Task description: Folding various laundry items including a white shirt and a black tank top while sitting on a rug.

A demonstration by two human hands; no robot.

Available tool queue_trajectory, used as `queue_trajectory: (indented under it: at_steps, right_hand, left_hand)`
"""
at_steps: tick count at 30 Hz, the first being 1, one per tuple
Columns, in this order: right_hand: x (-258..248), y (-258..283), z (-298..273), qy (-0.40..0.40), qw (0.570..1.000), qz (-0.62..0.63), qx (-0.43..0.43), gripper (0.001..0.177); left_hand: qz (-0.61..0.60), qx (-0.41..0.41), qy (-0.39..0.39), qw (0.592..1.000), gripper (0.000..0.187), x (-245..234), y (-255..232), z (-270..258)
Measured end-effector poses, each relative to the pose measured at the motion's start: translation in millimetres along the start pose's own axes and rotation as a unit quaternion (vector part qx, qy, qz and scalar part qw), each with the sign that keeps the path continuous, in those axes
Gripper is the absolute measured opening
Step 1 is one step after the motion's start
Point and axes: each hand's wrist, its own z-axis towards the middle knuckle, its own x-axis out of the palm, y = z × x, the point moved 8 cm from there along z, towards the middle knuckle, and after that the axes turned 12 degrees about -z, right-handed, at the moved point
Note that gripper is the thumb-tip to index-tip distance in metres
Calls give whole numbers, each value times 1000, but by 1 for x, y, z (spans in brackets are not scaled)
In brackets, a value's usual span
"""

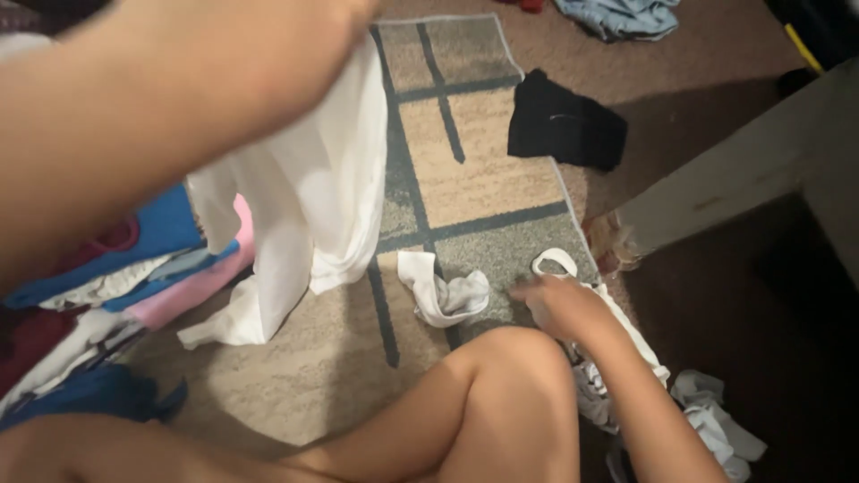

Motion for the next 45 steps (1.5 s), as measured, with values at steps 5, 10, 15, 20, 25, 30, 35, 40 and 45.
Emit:
queue_trajectory:
  at_steps: [5, 10, 15, 20, 25, 30, 35, 40, 45]
  right_hand:
    - [-9, 64, 71, -80, 900, 314, -292, 62]
    - [154, 26, 100, 165, 940, 270, -125, 24]
    - [134, -64, 25, 76, 986, 148, -5, 25]
    - [78, -83, -86, 253, 958, 29, 132, 38]
    - [-43, -40, -146, 206, 968, 63, 128, 56]
    - [-227, 71, -113, -179, 940, 283, -60, 66]
    - [-287, 137, -53, -309, 853, 418, -52, 79]
    - [-273, 127, -13, -387, 831, 399, -4, 60]
    - [-203, 57, 15, -367, 860, 318, 158, 22]
  left_hand:
    - [79, 49, -5, 996, 16, -3, -28, 19]
    - [8, 16, 34, 999, 16, 2, -30, 14]
    - [-10, 22, 2, 1000, 14, -7, -24, 8]
    - [-18, -14, 63, 998, 15, 4, -14, -2]
    - [-9, -15, 45, 999, 18, 1, -20, -5]
    - [5, -15, 51, 999, 14, -2, -36, -12]
    - [-76, 90, 30, 993, 20, -6, -87, -31]
    - [-141, 117, -65, 981, 15, -34, -76, -53]
    - [-185, 7, -157, 970, 15, -60, 6, -71]
